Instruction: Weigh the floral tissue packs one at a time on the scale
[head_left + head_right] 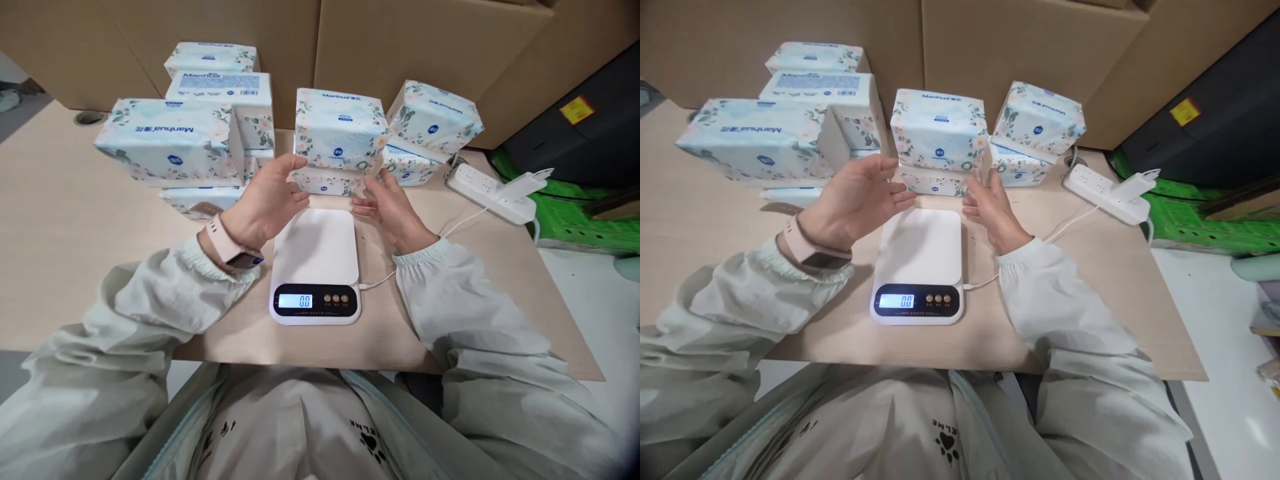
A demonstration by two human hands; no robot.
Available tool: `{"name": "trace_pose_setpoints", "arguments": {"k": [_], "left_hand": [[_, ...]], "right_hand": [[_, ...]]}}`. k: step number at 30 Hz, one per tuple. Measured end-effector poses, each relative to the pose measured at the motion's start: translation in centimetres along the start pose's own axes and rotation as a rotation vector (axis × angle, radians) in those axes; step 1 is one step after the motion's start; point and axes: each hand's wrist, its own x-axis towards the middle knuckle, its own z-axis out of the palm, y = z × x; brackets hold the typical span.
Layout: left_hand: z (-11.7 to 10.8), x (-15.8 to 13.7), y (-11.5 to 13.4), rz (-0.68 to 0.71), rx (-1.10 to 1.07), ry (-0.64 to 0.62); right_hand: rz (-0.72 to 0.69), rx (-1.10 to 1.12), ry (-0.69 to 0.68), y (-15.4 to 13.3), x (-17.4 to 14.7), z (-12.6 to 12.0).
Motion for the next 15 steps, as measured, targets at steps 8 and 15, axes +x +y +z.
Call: {"name": "trace_pose_setpoints", "arguments": {"k": [8, 15], "left_hand": [[3.3, 5.8, 2.2, -0.069, -0.169, 0.092], [3.8, 9.6, 2.5, 0.001, -0.242, 0.234]], "right_hand": [[-0.04, 0.001, -0.065, -1.7, 4.6, 4.3], [-0.031, 0.005, -0.047, -3.7, 6.9, 7.7]]}}
